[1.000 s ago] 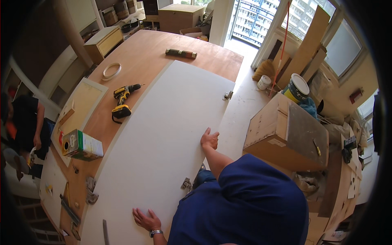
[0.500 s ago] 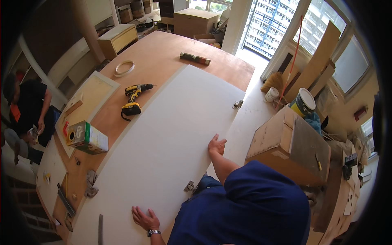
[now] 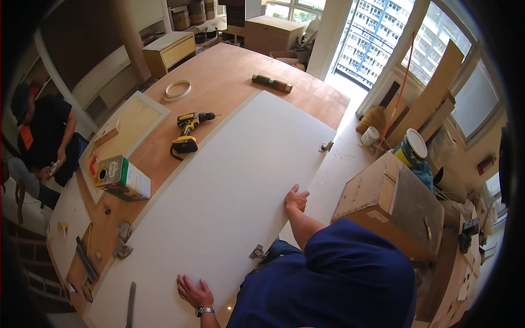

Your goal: The person holds a whiteboard panel and then a measuring tape to measure the distance between hinges on the door and then measures the dimensions of a built-in shelf unit.

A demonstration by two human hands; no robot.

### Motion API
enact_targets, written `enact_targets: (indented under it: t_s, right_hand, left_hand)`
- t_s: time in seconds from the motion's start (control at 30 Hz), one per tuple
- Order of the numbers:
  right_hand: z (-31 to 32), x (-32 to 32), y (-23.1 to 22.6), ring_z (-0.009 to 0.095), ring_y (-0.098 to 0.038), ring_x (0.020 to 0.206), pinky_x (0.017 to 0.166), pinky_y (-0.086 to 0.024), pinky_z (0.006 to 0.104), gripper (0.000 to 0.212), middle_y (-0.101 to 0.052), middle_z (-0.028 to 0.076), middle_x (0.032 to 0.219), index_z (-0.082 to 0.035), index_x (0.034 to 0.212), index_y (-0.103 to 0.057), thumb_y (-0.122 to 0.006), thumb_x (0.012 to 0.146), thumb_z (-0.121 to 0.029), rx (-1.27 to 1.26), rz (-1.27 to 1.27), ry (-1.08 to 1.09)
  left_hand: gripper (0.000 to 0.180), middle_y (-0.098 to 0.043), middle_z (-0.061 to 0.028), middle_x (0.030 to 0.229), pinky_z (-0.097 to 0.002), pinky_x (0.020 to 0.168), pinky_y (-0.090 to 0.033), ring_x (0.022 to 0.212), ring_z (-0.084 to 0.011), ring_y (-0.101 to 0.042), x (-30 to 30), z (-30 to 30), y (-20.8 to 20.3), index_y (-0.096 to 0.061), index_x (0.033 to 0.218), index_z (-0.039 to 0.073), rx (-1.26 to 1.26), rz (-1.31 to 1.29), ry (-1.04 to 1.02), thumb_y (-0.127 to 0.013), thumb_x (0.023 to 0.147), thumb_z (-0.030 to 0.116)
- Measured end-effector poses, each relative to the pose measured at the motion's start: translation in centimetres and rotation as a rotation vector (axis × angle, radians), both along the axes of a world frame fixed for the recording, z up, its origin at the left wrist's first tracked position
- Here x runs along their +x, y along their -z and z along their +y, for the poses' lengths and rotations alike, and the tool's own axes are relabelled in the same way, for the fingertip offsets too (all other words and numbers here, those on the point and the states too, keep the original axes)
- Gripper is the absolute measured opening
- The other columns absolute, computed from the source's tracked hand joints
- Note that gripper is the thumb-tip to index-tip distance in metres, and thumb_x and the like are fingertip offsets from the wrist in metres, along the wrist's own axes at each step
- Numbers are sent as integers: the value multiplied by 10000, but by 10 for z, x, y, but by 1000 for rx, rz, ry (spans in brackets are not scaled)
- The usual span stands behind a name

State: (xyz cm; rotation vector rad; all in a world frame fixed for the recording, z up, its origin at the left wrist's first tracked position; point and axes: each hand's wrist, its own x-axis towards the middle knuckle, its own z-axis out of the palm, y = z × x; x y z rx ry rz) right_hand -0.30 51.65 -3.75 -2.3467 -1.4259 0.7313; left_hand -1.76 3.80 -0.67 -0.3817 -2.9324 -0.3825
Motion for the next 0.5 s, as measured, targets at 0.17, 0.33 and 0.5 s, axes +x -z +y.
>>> enact_targets:
  t_s: [0.17,0.33,0.5]
  right_hand:
    - [-1,-1,-1,369,-627,997,851,-476,477,576,-629,220,1072,-50,1115,-458,-410,896,-582,2,-12,-7]
    - [0,0,2,372,-623,1003,853,-474,480,576,-628,219,1074,-51,1115,-459,-409,896,-581,2,-14,-8]
    - [-4,0,-8,373,-620,1009,858,-473,481,585,-625,219,1086,-41,1123,-451,-398,902,-579,-5,1,6]
  left_hand:
    - [586,-397,-184,1415,-526,1065,-257,1314,-367,-348,-1,-1,1,-426,1290,12,5,5,3,-612,807,289]
    - [591,-395,-182,1420,-528,1064,-256,1315,-369,-348,-1,-1,0,-428,1293,11,9,5,6,-611,807,293]
    - [599,-393,-181,1423,-530,1064,-254,1314,-369,-350,0,-4,4,-426,1298,12,-5,15,9,-611,808,301]
